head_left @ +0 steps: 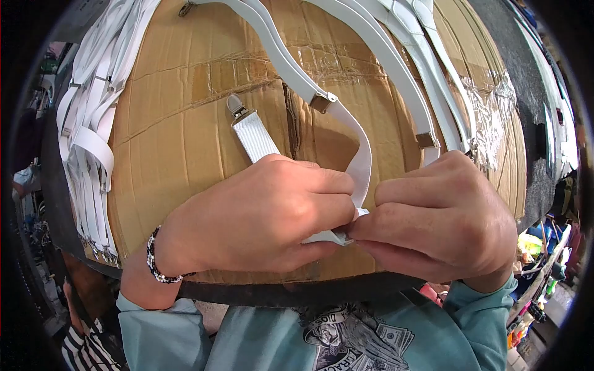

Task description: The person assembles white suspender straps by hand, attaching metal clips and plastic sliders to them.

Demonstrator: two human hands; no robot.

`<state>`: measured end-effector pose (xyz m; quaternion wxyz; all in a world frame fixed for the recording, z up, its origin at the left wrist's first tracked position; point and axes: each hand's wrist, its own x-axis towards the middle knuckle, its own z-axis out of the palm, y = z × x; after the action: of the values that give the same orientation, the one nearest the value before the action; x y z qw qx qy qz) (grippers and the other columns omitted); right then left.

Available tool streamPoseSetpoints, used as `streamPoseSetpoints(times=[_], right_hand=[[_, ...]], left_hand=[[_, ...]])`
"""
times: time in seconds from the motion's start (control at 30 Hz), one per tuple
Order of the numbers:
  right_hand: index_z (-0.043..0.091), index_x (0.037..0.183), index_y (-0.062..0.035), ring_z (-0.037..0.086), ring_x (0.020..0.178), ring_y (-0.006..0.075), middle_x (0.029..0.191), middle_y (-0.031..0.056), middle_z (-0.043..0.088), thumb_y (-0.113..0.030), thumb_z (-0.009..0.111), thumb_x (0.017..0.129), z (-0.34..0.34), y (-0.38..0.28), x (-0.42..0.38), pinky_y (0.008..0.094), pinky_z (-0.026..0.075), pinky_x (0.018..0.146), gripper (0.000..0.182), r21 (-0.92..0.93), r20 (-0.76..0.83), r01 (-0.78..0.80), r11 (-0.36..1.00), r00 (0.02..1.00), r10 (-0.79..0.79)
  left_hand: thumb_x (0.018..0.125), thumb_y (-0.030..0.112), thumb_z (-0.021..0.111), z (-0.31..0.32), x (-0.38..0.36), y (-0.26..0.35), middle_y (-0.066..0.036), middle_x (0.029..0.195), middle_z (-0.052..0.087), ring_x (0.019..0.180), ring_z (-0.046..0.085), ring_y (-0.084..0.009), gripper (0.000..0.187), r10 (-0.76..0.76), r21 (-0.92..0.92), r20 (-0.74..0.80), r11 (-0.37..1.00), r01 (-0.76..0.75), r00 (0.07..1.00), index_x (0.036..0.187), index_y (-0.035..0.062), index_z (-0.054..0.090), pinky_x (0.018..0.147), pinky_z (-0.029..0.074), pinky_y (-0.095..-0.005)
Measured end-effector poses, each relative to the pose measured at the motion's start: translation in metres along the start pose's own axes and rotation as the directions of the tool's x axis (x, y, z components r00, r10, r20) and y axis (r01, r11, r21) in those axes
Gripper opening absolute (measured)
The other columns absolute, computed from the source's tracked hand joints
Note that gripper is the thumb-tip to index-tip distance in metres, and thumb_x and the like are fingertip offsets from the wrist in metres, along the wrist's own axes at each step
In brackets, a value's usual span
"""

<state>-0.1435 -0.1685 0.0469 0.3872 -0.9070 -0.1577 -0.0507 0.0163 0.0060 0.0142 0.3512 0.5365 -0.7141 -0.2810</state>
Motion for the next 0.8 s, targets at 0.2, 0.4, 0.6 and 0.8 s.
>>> streamPoseSetpoints(times=[0.2, 0.4, 0.6, 0.8], right_hand=[[0.067, 0.079, -0.0002, 0.056, 0.047, 0.0190, 0.064, 0.0045, 0.053, -0.005, 0.076, 0.061, -0.002, -0.015, 0.002, 0.0341, 0.040, 0.037, 0.021, -0.254, 0.046, 0.055, 0.966, 0.998, -0.045], [0.060, 0.074, 0.0022, 0.052, 0.048, 0.0168, 0.062, 0.0045, 0.044, -0.011, 0.066, 0.055, 0.005, -0.029, 0.002, 0.0331, 0.038, 0.035, 0.024, -0.385, 0.020, 0.064, 0.921, 0.998, -0.061], [0.057, 0.074, 0.0021, 0.051, 0.050, 0.0173, 0.064, 0.0044, 0.043, -0.010, 0.065, 0.054, 0.010, -0.030, 0.002, 0.0320, 0.039, 0.037, 0.025, -0.466, 0.009, 0.079, 0.881, 0.996, -0.085], [0.057, 0.076, 0.0024, 0.051, 0.050, 0.0179, 0.065, 0.0047, 0.046, -0.006, 0.067, 0.057, 0.011, -0.024, 0.006, 0.0325, 0.042, 0.039, 0.023, -0.502, -0.037, 0.065, 0.863, 0.995, -0.097]], left_hand=[[0.062, 0.006, 0.081, 0.004, 0.000, -0.003, -0.008, 0.086, 0.060, 0.074, 0.061, -0.0300, 0.032, 0.020, 0.004, -0.021, 1.000, -0.020, 1.000, 0.090, 0.0023, 0.064, 0.061, 0.050, -0.0396], [0.064, 0.004, 0.076, 0.004, 0.002, -0.004, -0.009, 0.079, 0.056, 0.069, 0.059, -0.0316, 0.027, 0.001, -0.016, -0.052, 1.000, -0.002, 0.999, 0.087, 0.0023, 0.062, 0.058, 0.048, -0.0395], [0.064, 0.003, 0.073, 0.000, 0.006, -0.001, -0.010, 0.073, 0.052, 0.063, 0.055, -0.0343, 0.023, -0.040, -0.063, -0.069, 0.997, 0.036, 0.997, 0.082, 0.0024, 0.060, 0.054, 0.044, -0.0390], [0.073, 0.007, 0.076, 0.000, 0.009, 0.002, -0.015, 0.073, 0.062, 0.068, 0.063, -0.0371, 0.017, -0.101, -0.079, -0.101, 0.993, 0.093, 0.990, 0.079, 0.0000, 0.062, 0.061, 0.049, -0.0421]])
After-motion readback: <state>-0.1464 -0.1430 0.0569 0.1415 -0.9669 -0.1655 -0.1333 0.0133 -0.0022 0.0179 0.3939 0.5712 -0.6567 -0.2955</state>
